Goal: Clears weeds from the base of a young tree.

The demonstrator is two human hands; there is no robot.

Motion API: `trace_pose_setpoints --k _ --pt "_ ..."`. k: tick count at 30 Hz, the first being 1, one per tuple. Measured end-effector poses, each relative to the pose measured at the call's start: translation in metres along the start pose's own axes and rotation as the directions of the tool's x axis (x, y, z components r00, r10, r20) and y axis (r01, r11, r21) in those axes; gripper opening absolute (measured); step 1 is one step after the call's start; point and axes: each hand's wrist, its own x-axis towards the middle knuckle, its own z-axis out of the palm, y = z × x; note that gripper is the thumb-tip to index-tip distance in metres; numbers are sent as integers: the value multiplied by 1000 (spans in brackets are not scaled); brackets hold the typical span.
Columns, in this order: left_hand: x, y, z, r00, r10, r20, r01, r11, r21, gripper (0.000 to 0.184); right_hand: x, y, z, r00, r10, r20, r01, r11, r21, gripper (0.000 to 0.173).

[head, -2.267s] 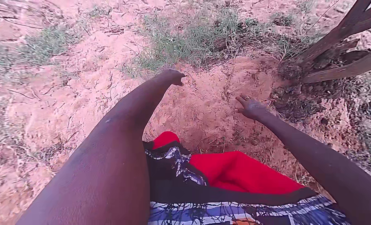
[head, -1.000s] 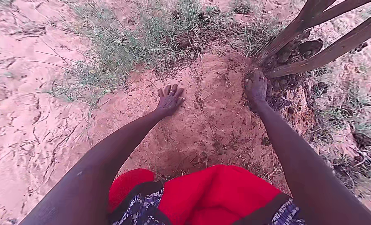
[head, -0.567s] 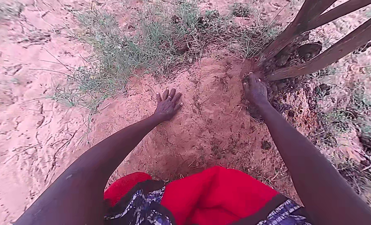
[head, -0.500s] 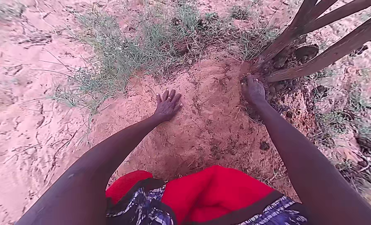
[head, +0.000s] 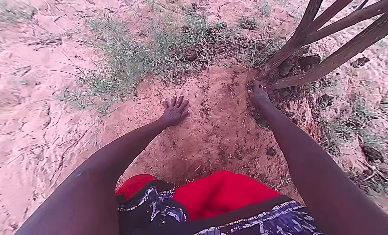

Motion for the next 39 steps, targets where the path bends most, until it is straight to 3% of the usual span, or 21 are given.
trace_pose_setpoints --k 2,4,6,11,14,18,21,23,25,28,32,34,37,39 --pt "0 -2 2 999 7 -31 -7 1000 -27 66 0 -5 -16 1000 13 -21 -11 996 89 70" --pt "2 -2 5 998 -7 -57 5 1000 -27 66 8 -8 -24 976 57 -210 -9 975 222 56" --pt "5 -3 4 998 -25 -60 24 1000 -15 67 26 -16 -31 943 160 -293 -33 919 394 52" --pt "18 -10 5 996 -31 -86 32 999 4 68 76 -34 -37 908 398 -132 -228 732 642 80" --pt "16 -12 4 996 -34 -80 33 999 -15 68 96 -40 -25 871 486 -73 -310 659 685 69" --pt "17 -13 5 995 -30 -92 27 999 -33 66 104 -46 -17 821 553 -139 -320 649 690 62" --pt "18 -14 6 995 -28 -93 26 999 -26 68 107 -55 -21 789 601 -129 -336 597 729 65" --pt "17 -15 6 995 -29 -97 26 999 -30 68 107 -64 -26 782 618 -83 -432 632 644 54" --pt "17 -15 7 995 -32 -95 29 999 -32 68 107 -67 -23 806 583 -101 -476 740 475 49" --pt "18 -13 5 996 -31 -85 27 998 -48 67 98 -67 -22 918 352 -181 -322 930 178 55" --pt "17 -13 4 996 -26 -89 21 998 -53 65 75 -66 -28 984 132 -123 -109 978 175 56" --pt "17 -13 4 995 -23 -97 18 999 -46 65 72 -58 -36 989 55 -137 -30 983 180 46" --pt "16 -12 2 996 -26 -89 21 998 -56 63 88 -36 -36 971 33 -238 53 938 343 37" --pt "17 -12 3 995 -25 -96 20 998 -58 62 108 -19 -18 919 65 -388 214 744 632 35"
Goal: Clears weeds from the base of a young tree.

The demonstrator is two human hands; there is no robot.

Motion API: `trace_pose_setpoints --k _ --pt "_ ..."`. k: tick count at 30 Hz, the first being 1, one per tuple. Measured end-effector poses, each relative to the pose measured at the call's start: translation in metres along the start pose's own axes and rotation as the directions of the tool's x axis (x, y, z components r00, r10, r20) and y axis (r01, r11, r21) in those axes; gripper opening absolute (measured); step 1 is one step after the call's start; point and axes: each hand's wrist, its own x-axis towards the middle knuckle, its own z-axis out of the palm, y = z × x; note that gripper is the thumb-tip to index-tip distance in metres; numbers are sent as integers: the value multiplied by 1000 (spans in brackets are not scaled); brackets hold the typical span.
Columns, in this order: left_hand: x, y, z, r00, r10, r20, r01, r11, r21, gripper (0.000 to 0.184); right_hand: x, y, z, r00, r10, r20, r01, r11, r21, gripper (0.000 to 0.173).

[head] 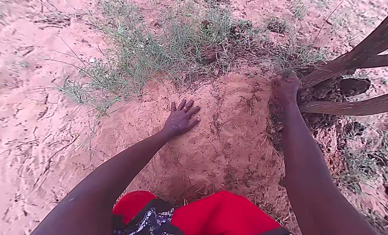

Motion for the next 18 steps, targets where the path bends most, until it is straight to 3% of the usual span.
trace_pose_setpoints --k 1,3,5,7,9,11,14,18 --pt "0 0 1 1000 2 -6 -2 1000 0 61 6 13 7 997 6 -73 13 968 249 28" --pt "0 -1 2 1000 5 -19 -5 1000 0 61 12 20 14 984 140 -107 -33 744 667 15" --pt "0 -1 1 1000 5 -22 -5 1000 0 61 15 15 14 949 308 -75 -109 541 834 20" --pt "0 -1 2 1000 3 -15 -3 1000 3 61 17 8 15 910 411 -59 -175 507 844 27" --pt "1 -2 2 1000 2 -13 -2 1000 6 62 11 -3 22 865 494 -90 -234 555 799 31" --pt "2 -2 3 1000 6 -19 -6 1000 7 63 -5 -11 28 856 488 -170 -241 668 703 27" --pt "3 -1 3 1000 5 -11 -5 1000 9 63 -30 -23 38 884 392 -255 -309 900 309 32" --pt "3 -2 0 1000 -4 -6 4 1000 12 63 -69 -55 49 937 324 -133 -343 925 -163 36"
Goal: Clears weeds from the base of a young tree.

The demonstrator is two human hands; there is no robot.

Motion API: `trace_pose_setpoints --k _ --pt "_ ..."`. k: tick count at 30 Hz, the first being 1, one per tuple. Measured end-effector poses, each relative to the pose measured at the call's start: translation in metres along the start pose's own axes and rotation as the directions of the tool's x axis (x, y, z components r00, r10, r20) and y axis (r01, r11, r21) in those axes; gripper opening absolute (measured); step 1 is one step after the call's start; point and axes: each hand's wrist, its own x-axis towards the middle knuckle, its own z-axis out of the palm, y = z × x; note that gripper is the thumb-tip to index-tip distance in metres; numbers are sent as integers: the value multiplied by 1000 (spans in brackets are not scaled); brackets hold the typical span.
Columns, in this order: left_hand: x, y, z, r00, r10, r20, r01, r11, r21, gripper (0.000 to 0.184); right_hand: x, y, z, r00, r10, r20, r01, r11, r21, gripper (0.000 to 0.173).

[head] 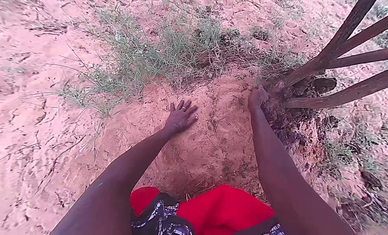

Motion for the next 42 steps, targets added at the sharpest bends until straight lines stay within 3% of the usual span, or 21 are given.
trace_pose_setpoints --k 4,6,10,14,17,18,20,22,24,27,30,31,33,35,37,39,42 --pt "0 1 0 1000 12 -1 -12 1000 1 63 -28 12 -4 999 -33 -41 36 995 92 35" --pt "0 0 1 1000 14 -13 -14 1000 -2 63 -73 6 -5 999 -40 6 39 991 128 35" --pt "-1 0 1 999 29 -27 -29 1000 3 64 -189 15 28 961 -197 193 193 980 41 34" --pt "-3 0 4 999 42 -28 -42 999 2 66 -218 24 26 886 -408 219 382 911 155 32" --pt "0 -2 5 998 49 -45 -49 999 5 64 -194 12 -2 781 -612 121 600 790 124 19" --pt "2 -2 5 998 43 -42 -43 999 1 62 -177 7 -14 778 -622 91 616 783 85 17" --pt "1 -1 5 998 40 -52 -40 999 -2 62 -132 -2 -40 863 -502 52 501 865 37 22" --pt "0 -2 8 997 43 -69 -43 999 5 61 -84 -5 -58 956 -287 -57 291 952 90 25" --pt "0 -2 9 996 44 -82 -44 999 5 61 -41 -3 -71 963 -172 -209 224 940 259 30" --pt "1 -4 10 995 45 -90 -45 999 10 61 -9 -18 -100 899 -216 -381 399 764 508 30" --pt "1 -3 11 995 41 -90 -41 999 11 61 -3 -44 -142 799 -337 -497 593 581 558 26" --pt "2 -3 11 995 40 -93 -39 999 16 60 -1 -51 -152 777 -373 -506 624 556 549 28" --pt "1 -4 11 994 44 -103 -42 999 21 60 16 -46 -150 814 -418 -403 580 610 540 33" --pt "0 -3 10 995 39 -93 -38 999 16 61 33 -14 -122 918 -364 -156 387 738 553 45" --pt "0 -3 9 995 36 -97 -35 999 11 60 36 20 -90 979 -202 -20 172 770 615 48" --pt "1 -2 8 994 37 -99 -37 999 11 61 39 49 -74 991 -85 -100 128 792 597 45" --pt "-2 -2 8 994 40 -102 -40 999 3 61 38 74 -70 990 -77 -116 119 900 420 44"
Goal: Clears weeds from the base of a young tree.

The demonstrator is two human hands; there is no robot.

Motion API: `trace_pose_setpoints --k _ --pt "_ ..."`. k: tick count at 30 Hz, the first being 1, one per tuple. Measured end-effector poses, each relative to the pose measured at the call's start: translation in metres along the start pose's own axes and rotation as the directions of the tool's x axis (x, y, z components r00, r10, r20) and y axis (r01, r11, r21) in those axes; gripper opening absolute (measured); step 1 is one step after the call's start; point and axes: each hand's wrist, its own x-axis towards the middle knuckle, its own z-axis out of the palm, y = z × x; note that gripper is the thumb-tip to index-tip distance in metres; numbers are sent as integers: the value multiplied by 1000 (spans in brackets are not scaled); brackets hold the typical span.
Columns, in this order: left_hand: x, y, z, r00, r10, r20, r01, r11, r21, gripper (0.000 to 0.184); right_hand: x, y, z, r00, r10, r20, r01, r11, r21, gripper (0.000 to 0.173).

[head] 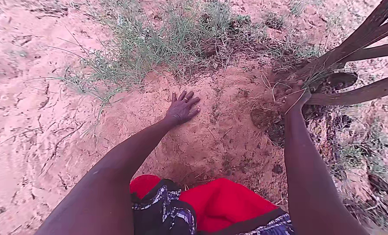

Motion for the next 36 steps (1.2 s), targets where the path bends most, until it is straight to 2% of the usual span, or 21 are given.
trace_pose_setpoints --k 2,4,5,8,10,13,15,17,18,20,21,22,23,24,25,26,28,31,33,34,36 --pt "0 1 -2 1000 -2 3 2 1000 4 61 -10 -7 -4 988 11 154 17 984 -176 47" --pt "1 1 -2 1000 -2 8 2 1000 5 61 -20 -22 -2 963 47 267 22 968 -249 53" --pt "1 0 -2 1000 -1 14 1 1000 2 61 -22 -22 0 951 29 308 45 971 -233 54" --pt "3 0 -1 1000 -3 16 2 1000 7 61 -31 -23 -1 919 -10 393 57 992 -109 38" --pt "4 -1 1 1000 -2 12 2 1000 12 61 -41 -26 -6 884 -31 466 126 976 -175 33" --pt "4 -2 2 1000 -4 11 3 1000 21 61 -59 -39 -6 775 49 630 350 796 -493 34" --pt "4 -1 1 1000 -1 16 0 1000 30 60 -73 -46 5 692 182 698 499 579 -645 41" --pt "2 -1 1 1000 4 12 -4 1000 25 60 -82 -47 13 672 281 685 561 410 -719 38" --pt "3 -1 0 1000 6 7 -6 1000 25 60 -83 -47 15 675 303 672 563 378 -735 32" --pt "2 0 0 1000 6 4 -6 1000 24 60 -77 -44 15 700 291 652 513 431 -742 24" --pt "2 1 0 1000 3 1 -3 1000 19 59 -71 -41 13 731 234 642 457 531 -714 20" --pt "2 1 -1 1000 2 2 -2 1000 13 59 -65 -39 11 788 138 600 358 690 -629 20" --pt "1 2 -2 1000 2 4 -2 1000 10 59 -58 -39 11 859 55 509 230 847 -479 24" --pt "1 1 -2 1000 0 8 0 1000 12 60 -51 -40 16 919 14 393 112 949 -296 27" --pt "1 0 -2 1000 1 10 -1 1000 16 60 -44 -46 22 959 13 283 24 992 -125 27" --pt "2 -1 -2 1000 5 3 -5 1000 19 60 -35 -51 30 979 28 200 -31 999 11 24" --pt "3 0 -2 1000 9 -3 -8 1000 15 60 -14 -56 49 991 36 127 -40 999 27 27" --pt "4 0 -2 1000 1 10 -2 1000 25 60 4 -62 89 977 96 189 -36 954 -299 42" --pt "4 0 0 1000 -7 10 7 1000 24 60 6 -69 116 947 156 280 14 853 -522 66" --pt "3 0 0 1000 -8 18 8 1000 15 60 5 -76 129 933 199 299 39 772 -635 71" --pt "3 1 -3 999 -5 39 5 1000 3 60 11 -81 157 920 247 303 39 714 -699 70"
